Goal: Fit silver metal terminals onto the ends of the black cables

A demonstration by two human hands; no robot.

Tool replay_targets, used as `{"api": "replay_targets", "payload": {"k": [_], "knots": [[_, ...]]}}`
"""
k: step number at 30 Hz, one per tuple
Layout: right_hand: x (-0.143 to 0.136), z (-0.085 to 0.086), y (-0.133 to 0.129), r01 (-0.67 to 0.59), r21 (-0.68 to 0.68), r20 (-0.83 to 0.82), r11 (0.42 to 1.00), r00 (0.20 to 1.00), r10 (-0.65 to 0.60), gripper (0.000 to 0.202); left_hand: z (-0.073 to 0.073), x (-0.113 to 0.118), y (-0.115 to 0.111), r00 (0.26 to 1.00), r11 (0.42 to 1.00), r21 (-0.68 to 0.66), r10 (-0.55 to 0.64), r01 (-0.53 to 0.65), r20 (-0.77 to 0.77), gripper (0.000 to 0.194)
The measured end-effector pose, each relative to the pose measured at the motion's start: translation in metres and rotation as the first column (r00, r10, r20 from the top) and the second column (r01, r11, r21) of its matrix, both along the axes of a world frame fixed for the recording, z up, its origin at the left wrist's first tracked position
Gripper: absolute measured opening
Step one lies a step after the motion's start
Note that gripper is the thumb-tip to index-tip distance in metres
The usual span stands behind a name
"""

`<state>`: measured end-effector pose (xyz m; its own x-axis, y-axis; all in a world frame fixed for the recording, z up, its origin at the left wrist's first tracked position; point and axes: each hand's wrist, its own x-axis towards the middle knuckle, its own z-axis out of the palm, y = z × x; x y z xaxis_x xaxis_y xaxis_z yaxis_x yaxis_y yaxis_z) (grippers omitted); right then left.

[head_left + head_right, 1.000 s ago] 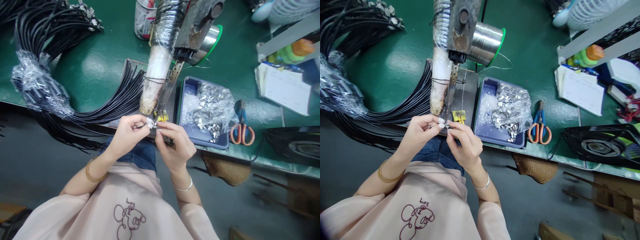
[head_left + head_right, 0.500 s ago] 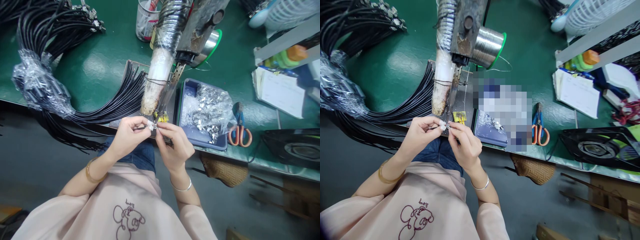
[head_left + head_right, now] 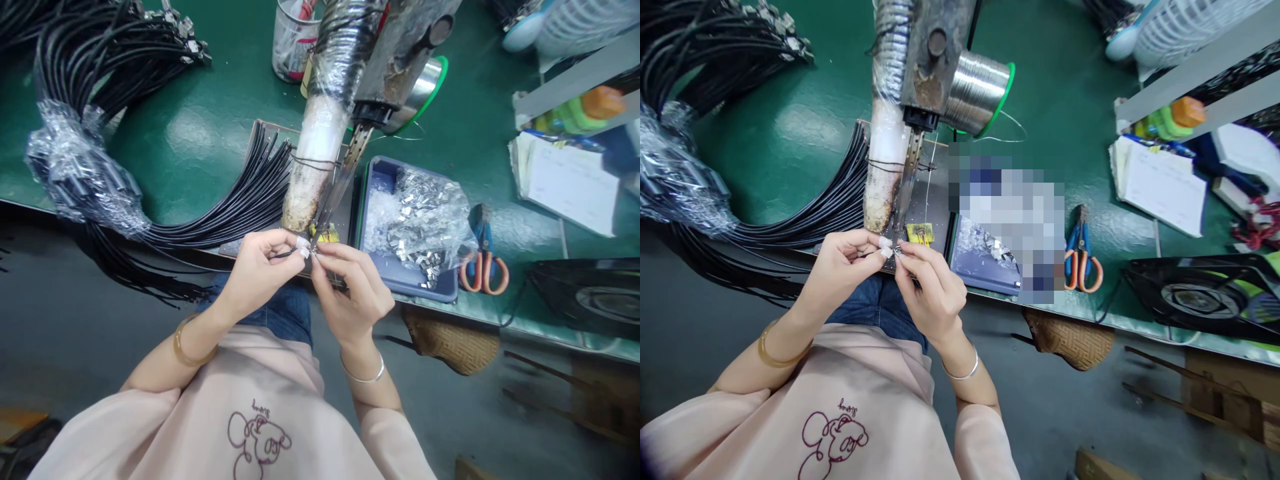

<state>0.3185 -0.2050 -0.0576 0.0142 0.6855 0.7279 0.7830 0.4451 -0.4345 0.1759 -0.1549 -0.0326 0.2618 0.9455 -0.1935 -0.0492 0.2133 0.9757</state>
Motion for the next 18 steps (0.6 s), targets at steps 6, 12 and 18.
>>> {"api": "replay_targets", "payload": {"k": [6,12,18], "knots": [[-0.0021,0.0034,-0.0012,0.013,0.019,0.017,1.0,1.0,-0.013,0.02,0.0035,-0.0014,0.0017,1.0,1.0,0.002,-0.013,0.013,0.007,0.01],[-0.0005,0.004,-0.0021,-0.006,0.002,0.082,1.0,0.997,0.006,0.019,-0.0024,-0.0024,0.0055,0.998,0.998,-0.031,-0.051,0.052,0.029,0.011],[0.0017,0.0016,-0.0039,-0.021,0.042,0.122,0.999,0.992,0.016,0.02,-0.0063,-0.0044,0.0043,0.995,0.995,-0.038,-0.09,0.092,0.04,0.009]]}}
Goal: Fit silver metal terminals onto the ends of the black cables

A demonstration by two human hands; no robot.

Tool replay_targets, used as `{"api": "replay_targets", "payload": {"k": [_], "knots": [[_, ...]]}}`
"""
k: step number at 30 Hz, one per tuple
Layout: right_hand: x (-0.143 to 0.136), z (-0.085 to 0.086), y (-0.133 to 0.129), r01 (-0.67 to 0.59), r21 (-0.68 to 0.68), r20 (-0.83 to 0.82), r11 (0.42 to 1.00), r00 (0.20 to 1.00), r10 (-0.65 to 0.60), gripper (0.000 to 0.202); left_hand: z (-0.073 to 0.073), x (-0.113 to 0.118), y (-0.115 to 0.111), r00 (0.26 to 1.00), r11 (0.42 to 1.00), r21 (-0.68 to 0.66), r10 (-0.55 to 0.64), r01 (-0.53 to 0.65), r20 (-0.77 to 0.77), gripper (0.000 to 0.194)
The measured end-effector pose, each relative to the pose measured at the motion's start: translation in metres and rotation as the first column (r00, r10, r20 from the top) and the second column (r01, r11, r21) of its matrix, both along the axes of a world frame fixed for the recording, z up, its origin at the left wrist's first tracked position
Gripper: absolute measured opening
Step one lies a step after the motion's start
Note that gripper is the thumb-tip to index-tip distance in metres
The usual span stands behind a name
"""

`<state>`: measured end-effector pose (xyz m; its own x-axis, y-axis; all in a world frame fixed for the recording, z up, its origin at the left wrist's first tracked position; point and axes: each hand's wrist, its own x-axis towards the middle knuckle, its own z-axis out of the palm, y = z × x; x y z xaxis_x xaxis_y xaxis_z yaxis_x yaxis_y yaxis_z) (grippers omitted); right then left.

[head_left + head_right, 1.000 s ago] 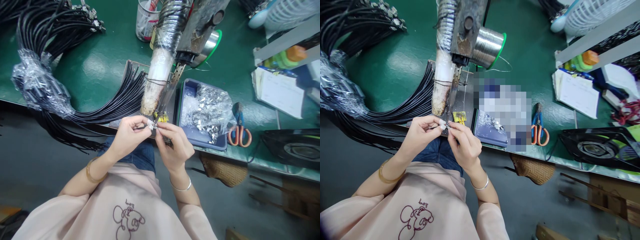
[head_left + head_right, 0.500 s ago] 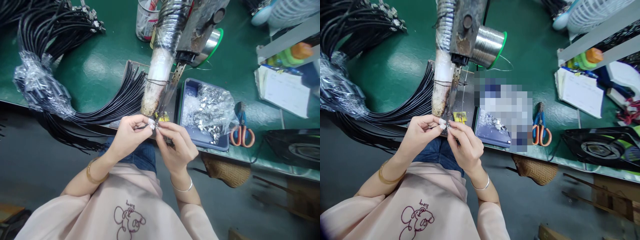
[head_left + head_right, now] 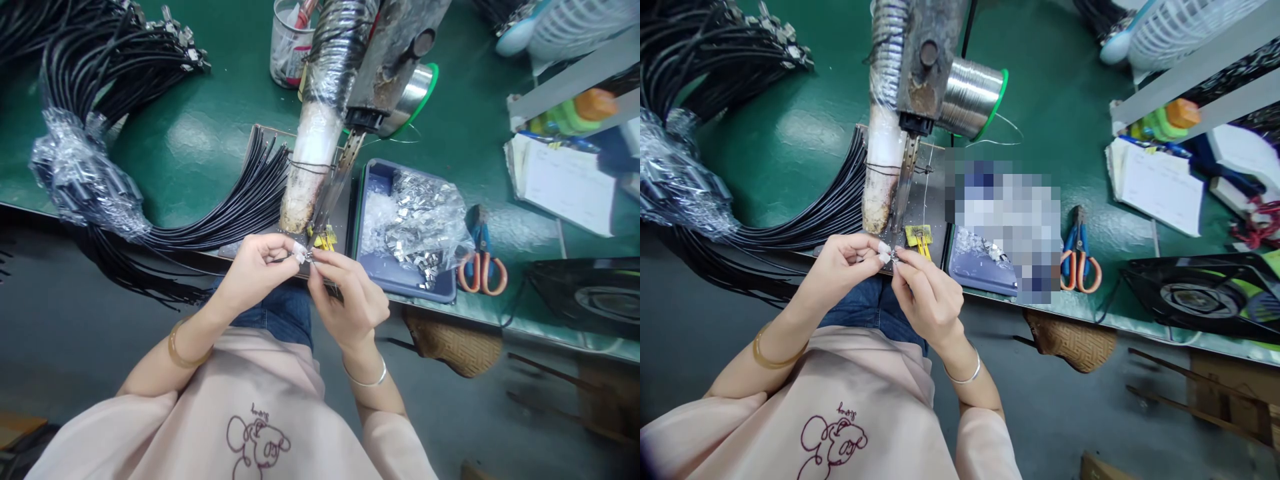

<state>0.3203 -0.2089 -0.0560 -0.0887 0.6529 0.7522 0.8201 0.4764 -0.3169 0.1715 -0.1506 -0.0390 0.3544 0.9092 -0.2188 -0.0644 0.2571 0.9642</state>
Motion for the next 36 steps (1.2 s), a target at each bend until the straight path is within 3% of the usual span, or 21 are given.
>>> {"api": "replay_targets", "payload": {"k": [3,6,8,17,31,36], "knots": [[0.0,-0.001,-0.002,-0.021,-0.055,-0.107,0.998,0.994,0.015,0.021,0.001,-0.003,-0.003,1.0,1.0,0.016,-0.018,0.018,0.023,0.008],[0.001,-0.002,-0.006,-0.078,-0.191,-0.322,0.979,0.947,0.013,0.018,0.001,-0.006,-0.006,0.999,0.999,0.034,-0.039,0.038,0.035,0.009],[0.0,-0.001,-0.009,-0.094,-0.199,-0.397,0.976,0.918,0.007,0.017,0.0,-0.008,-0.007,0.998,0.997,0.046,-0.055,0.054,0.017,0.01],[-0.006,0.007,-0.018,-0.054,-0.175,-0.274,0.983,0.962,0.004,0.019,-0.002,-0.008,-0.01,0.997,0.997,0.051,-0.053,0.05,0.063,0.009],[0.0,0.006,-0.016,-0.082,-0.211,-0.362,0.974,0.932,0.0,0.015,-0.007,-0.009,-0.013,0.997,1.0,0.023,-0.023,0.021,0.073,0.008],[0.002,0.009,-0.016,-0.19,-0.295,-0.419,0.936,0.906,0.052,0.015,-0.007,-0.009,-0.014,0.995,0.996,0.027,-0.088,0.087,0.037,0.008]]}}
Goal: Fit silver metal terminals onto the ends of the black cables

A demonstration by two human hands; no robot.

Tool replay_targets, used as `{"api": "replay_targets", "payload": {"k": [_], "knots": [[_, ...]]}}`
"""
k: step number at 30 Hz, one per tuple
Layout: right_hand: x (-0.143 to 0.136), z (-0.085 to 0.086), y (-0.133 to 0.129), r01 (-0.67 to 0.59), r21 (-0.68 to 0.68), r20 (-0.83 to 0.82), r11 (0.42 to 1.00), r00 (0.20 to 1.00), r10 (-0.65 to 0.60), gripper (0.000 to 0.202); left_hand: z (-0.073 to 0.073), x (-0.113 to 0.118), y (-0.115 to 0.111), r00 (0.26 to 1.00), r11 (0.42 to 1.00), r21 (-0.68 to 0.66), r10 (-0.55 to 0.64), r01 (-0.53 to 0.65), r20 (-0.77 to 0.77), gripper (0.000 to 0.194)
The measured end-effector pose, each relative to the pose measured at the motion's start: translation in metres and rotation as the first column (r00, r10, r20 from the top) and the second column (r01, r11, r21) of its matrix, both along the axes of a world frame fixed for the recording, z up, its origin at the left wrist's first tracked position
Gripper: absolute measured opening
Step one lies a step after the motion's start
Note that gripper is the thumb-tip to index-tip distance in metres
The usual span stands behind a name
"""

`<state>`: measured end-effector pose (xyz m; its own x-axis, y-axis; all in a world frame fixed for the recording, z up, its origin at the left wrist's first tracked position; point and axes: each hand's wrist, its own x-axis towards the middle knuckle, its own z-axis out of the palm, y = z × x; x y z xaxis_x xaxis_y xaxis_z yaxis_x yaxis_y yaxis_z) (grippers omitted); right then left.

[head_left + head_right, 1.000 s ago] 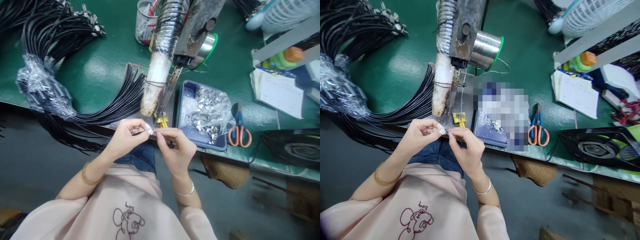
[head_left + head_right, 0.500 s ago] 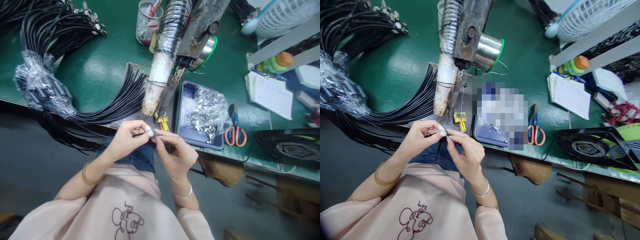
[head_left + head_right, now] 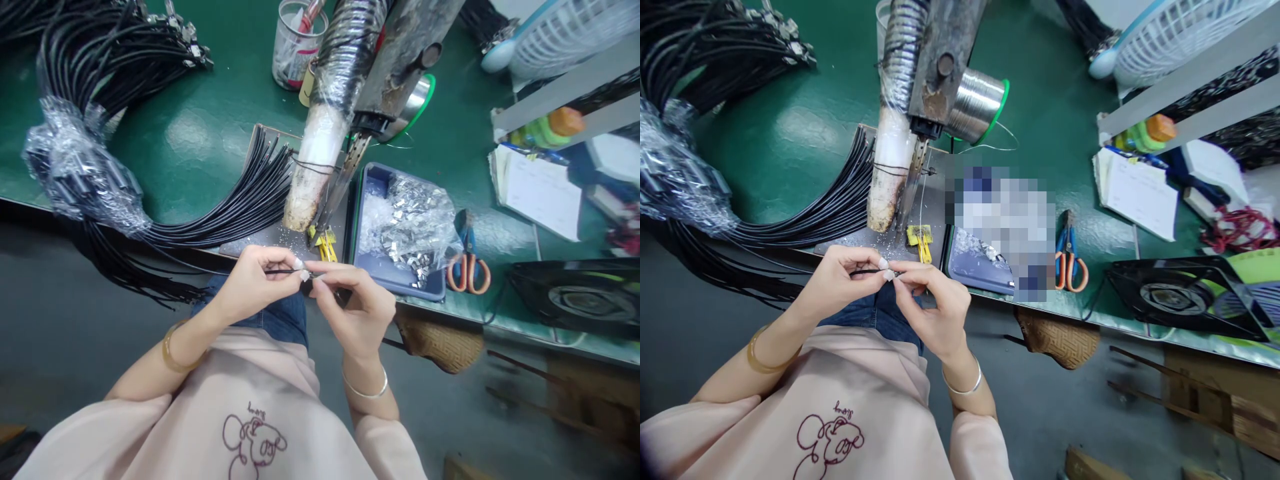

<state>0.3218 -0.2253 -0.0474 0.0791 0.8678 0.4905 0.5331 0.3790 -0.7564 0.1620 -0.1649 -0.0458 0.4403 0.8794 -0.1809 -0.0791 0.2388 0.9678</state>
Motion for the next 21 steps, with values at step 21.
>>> {"api": "replay_targets", "payload": {"k": [21], "knots": [[0.0001,-0.0026,-0.0033,0.086,0.046,-0.051,0.995,0.995,-0.083,0.012,0.0033,-0.0028,0.0042,0.999,0.999,0.007,-0.047,0.047,-0.014,0.009]]}}
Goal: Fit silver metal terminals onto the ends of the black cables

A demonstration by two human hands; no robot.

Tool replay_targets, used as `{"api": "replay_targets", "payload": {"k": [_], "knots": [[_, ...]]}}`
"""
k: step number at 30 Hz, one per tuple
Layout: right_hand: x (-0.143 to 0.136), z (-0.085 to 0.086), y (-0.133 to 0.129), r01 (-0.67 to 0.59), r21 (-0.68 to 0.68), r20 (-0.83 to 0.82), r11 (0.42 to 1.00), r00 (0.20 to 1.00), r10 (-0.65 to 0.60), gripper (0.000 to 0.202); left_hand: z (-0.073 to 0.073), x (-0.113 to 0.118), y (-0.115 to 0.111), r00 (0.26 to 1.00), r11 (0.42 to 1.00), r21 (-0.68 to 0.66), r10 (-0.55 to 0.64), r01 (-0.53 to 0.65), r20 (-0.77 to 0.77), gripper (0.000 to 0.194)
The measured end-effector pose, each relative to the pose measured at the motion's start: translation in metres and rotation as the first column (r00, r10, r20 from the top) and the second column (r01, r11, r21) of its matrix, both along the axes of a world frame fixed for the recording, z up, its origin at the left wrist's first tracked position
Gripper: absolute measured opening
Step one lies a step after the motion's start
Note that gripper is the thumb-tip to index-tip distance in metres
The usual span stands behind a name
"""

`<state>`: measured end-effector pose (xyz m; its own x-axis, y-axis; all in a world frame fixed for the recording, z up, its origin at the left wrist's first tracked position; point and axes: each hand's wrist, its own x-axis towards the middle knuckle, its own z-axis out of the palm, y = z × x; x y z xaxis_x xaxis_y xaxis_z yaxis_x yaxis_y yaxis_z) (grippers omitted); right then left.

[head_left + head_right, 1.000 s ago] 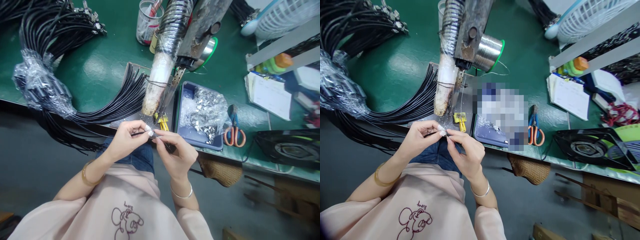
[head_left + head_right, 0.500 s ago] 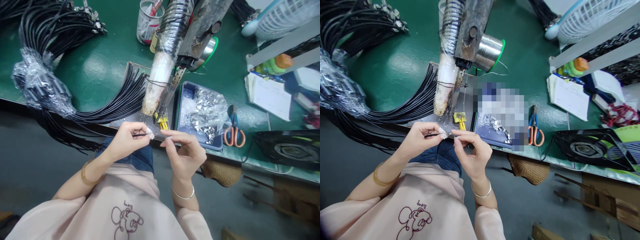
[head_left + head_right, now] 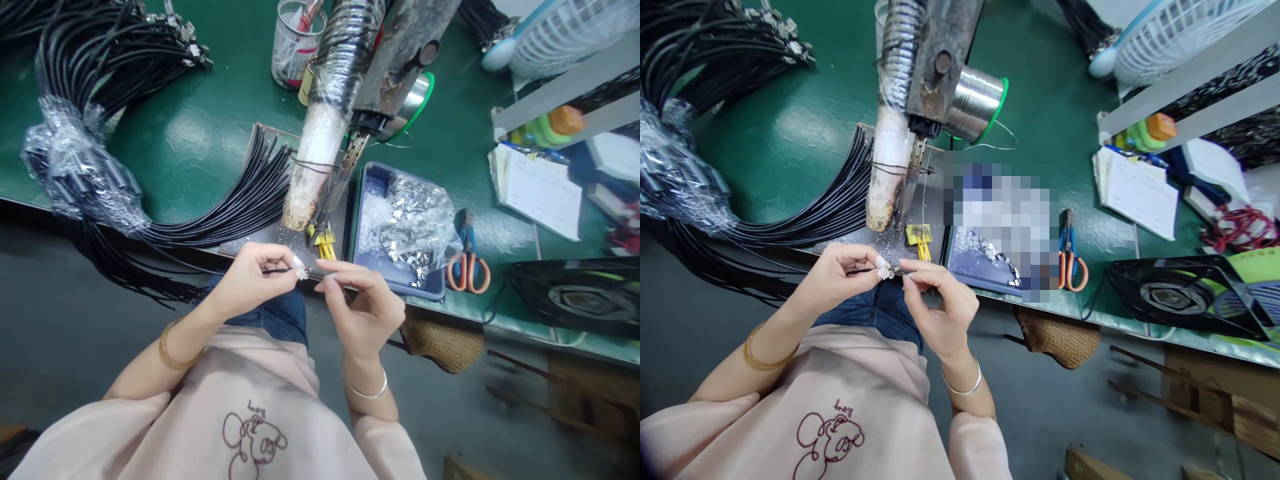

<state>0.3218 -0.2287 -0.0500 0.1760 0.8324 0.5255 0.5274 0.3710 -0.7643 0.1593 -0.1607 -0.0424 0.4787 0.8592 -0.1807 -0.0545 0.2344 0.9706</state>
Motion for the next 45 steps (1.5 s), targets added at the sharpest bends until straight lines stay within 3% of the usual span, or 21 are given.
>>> {"api": "replay_targets", "payload": {"k": [8,21,23,26,28,30,33,38,45], "knots": [[-0.003,0.001,-0.001,-0.03,0.093,0.21,0.995,0.978,0.01,0.019,-0.002,-0.001,0.0,1.0,1.0,0.03,-0.006,0.006,0.004,0.008],[-0.001,0.0,0.0,-0.058,0.072,0.228,0.996,0.973,0.041,0.021,-0.003,0.002,-0.005,0.999,0.997,0.058,0.044,-0.044,-0.007,0.011],[0.002,-0.001,-0.001,-0.024,0.117,0.177,0.993,0.984,0.003,0.022,-0.004,0.002,-0.006,0.999,0.997,0.06,0.044,-0.044,-0.009,0.009],[0.006,-0.001,-0.003,0.147,0.233,-0.04,0.961,0.989,-0.141,0.017,-0.005,0.004,-0.007,0.998,0.996,0.066,0.067,-0.066,-0.007,0.007],[0.006,0.0,-0.004,0.23,0.228,-0.173,0.946,0.966,-0.193,0.015,-0.005,0.005,-0.007,0.995,0.993,0.073,0.095,-0.094,-0.008,0.007],[0.004,-0.002,-0.004,0.236,0.157,-0.208,0.959,0.957,-0.202,0.017,-0.005,0.006,-0.006,0.993,0.99,0.083,0.119,-0.117,-0.016,0.008],[0.0,-0.007,-0.001,0.164,0.105,-0.083,0.981,0.984,-0.156,0.02,-0.004,0.007,-0.006,0.991,0.987,0.098,0.128,-0.125,-0.028,0.009],[-0.006,-0.014,0.011,0.049,0.171,0.209,0.984,0.974,-0.085,0.022,-0.004,0.011,-0.004,0.988,0.979,0.145,0.149,-0.141,-0.046,0.006],[-0.009,-0.013,0.019,0.09,0.214,0.245,0.973,0.959,-0.143,0.024,-0.001,0.017,0.0,0.972,0.955,0.214,0.224,-0.203,-0.077,0.006]]}}
